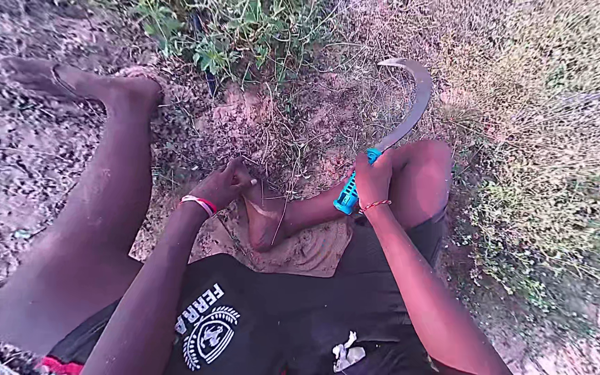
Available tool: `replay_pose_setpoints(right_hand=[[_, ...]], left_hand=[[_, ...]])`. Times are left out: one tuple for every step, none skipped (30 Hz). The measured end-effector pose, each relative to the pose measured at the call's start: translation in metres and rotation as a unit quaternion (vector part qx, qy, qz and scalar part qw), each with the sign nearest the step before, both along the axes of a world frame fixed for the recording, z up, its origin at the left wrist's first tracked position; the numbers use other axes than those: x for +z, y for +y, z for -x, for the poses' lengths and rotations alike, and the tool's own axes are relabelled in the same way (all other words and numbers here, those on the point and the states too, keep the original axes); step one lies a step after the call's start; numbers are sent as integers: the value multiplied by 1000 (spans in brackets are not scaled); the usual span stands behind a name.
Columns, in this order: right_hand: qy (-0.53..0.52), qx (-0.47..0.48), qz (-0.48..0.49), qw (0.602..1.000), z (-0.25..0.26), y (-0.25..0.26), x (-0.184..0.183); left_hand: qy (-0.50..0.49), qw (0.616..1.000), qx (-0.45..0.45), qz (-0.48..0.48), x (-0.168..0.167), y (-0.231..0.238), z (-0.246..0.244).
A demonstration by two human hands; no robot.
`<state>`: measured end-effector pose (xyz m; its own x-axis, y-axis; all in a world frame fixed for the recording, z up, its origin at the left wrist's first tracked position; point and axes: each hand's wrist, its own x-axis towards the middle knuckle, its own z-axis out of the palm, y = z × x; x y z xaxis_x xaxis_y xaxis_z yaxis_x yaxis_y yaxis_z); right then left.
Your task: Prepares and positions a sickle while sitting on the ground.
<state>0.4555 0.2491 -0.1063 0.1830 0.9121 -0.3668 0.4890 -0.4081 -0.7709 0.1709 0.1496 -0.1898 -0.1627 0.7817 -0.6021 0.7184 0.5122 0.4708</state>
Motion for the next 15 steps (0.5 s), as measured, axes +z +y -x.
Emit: replay_pose_setpoints(right_hand=[[-21, 10, 30, 999, 5, 4, -5], [-41, 30, 74, 996, 10, 5, -9], [-45, 54, 118, 991, 16, 3, -13], [-48, 86, 148, 984, 20, -3, -15], [-55, 117, 160, 979, 22, -14, -12], [-66, 148, 157, 974, 24, -29, -6], [-70, 177, 150, 970, 25, -45, 0], [-69, 209, 148, 964, 24, -63, 8], [-62, 240, 146, 958, 23, -81, 14], [-49, 266, 136, 953, 23, -96, 17], [-33, 285, 118, 951, 23, -104, 18], [-16, 295, 92, 951, 23, -107, 17], [4, 298, 72, 952, 22, -106, 18], [26, 293, 53, 954, 21, -102, 20], [47, 284, 23, 957, 19, -97, 23]], left_hand=[[4, 1000, -2, 0, 1, 1, 0], [6, 1000, -1, 1, 3, 2, 0], [8, 1000, 0, -2, 3, 2, -1], [10, 1000, 1, -6, 2, 1, -1], [13, 1000, 1, -7, 2, 1, -3], [13, 1000, 4, -1, 4, 1, -4], [11, 1000, 10, 8, 6, 3, -3], [8, 1000, 13, 17, 7, 3, -3], [7, 1000, 16, 25, 8, 1, -3], [6, 1000, 16, 27, 9, 0, -1], [5, 1000, 14, 19, 9, 0, 0], [3, 1000, 12, 6, 8, -1, -1], [-2, 1000, 9, -16, 6, -4, -3], [-13, 999, 6, -39, 6, -6, -4], [-27, 998, -1, -51, 7, -6, -4]])
